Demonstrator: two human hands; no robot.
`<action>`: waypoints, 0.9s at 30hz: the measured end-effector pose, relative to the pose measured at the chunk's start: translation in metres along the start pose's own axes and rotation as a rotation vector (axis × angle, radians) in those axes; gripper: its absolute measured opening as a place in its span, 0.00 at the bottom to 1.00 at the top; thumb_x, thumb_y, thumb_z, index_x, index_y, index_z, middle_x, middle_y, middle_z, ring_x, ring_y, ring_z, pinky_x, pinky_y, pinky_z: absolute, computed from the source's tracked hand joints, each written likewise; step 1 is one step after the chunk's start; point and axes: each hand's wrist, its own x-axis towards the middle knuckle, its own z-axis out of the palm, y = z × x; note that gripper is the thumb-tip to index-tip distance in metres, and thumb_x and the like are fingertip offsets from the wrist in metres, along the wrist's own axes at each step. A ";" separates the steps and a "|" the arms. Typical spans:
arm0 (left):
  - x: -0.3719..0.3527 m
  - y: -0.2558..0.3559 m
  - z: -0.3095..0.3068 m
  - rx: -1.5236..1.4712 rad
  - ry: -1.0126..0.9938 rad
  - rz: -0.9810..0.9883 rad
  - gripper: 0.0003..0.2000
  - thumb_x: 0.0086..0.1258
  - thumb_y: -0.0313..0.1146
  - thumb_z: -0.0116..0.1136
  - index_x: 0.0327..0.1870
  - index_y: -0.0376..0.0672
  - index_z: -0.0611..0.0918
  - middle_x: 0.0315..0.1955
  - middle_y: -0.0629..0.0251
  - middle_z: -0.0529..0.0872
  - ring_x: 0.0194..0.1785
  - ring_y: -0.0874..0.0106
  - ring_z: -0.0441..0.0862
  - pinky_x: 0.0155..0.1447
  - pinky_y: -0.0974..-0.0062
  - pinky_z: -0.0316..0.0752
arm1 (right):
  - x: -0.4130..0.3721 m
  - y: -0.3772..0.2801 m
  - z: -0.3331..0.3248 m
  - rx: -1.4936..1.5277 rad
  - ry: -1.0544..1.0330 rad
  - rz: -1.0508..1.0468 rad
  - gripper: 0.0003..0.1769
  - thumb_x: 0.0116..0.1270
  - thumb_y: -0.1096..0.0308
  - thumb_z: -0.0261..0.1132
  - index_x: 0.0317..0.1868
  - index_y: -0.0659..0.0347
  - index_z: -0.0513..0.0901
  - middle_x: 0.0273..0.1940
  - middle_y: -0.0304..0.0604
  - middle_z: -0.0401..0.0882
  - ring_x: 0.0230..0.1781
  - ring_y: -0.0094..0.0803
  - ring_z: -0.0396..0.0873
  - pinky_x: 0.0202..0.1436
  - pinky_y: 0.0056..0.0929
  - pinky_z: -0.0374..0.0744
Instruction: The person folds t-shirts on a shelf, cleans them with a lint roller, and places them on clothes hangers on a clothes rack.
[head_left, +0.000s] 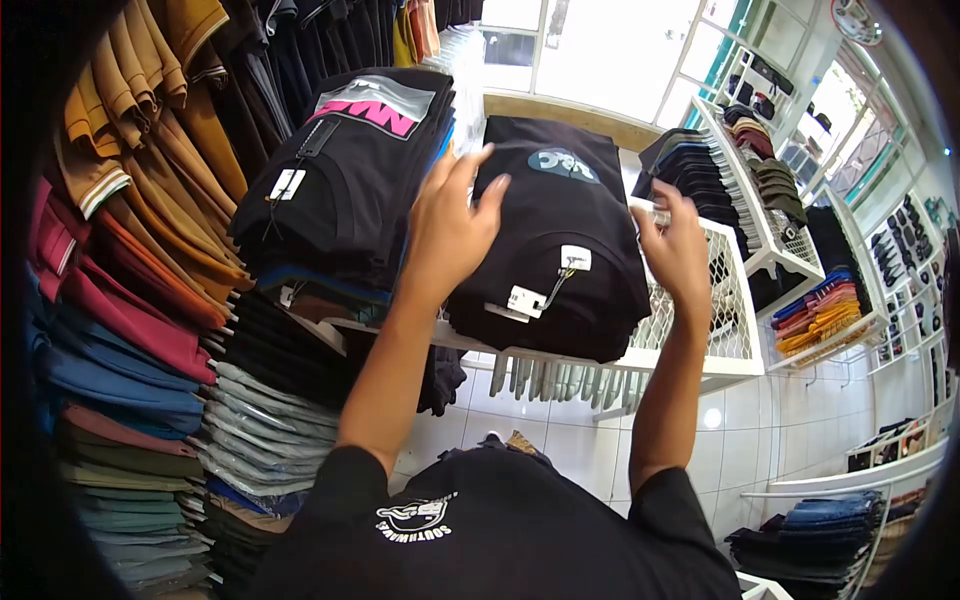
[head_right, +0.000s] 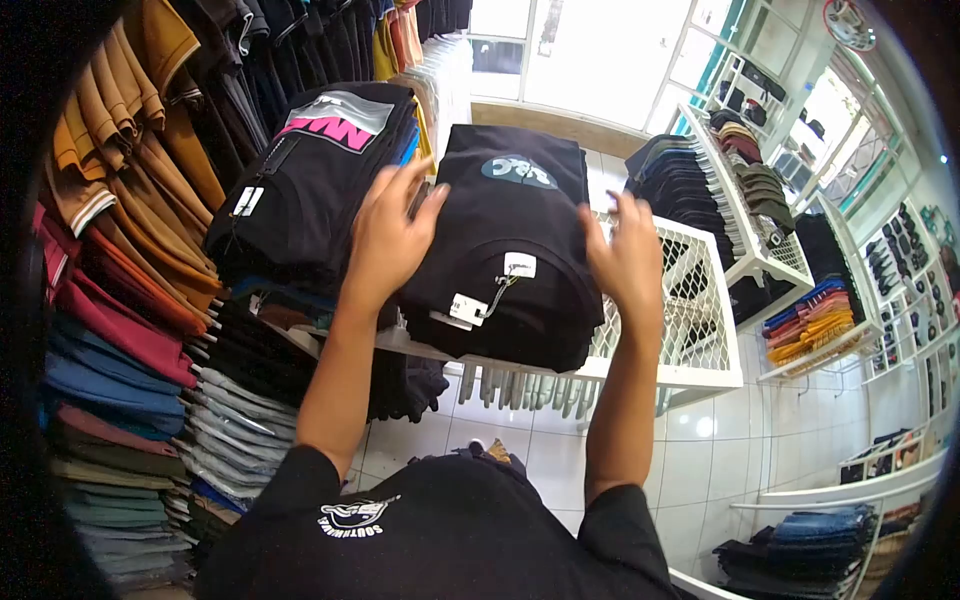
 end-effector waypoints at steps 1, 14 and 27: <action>0.019 0.019 0.002 -0.058 -0.086 -0.035 0.19 0.73 0.38 0.64 0.60 0.38 0.83 0.53 0.47 0.85 0.58 0.48 0.81 0.62 0.57 0.76 | 0.018 -0.012 0.002 0.086 0.019 -0.087 0.24 0.72 0.56 0.68 0.59 0.65 0.82 0.50 0.61 0.83 0.52 0.52 0.85 0.55 0.44 0.81; 0.037 -0.028 0.138 0.113 -0.564 -0.248 0.28 0.81 0.50 0.41 0.77 0.50 0.71 0.76 0.42 0.67 0.79 0.46 0.63 0.80 0.46 0.57 | 0.063 0.037 0.134 -0.224 -0.470 -0.032 0.43 0.79 0.38 0.46 0.79 0.66 0.63 0.77 0.65 0.62 0.79 0.57 0.61 0.81 0.47 0.62; 0.076 -0.059 0.176 0.200 -0.585 -0.342 0.30 0.81 0.51 0.36 0.82 0.53 0.64 0.83 0.50 0.55 0.86 0.51 0.47 0.86 0.48 0.39 | 0.109 0.032 0.157 -0.159 -0.356 0.149 0.40 0.80 0.38 0.41 0.82 0.56 0.62 0.83 0.58 0.53 0.84 0.52 0.51 0.84 0.53 0.51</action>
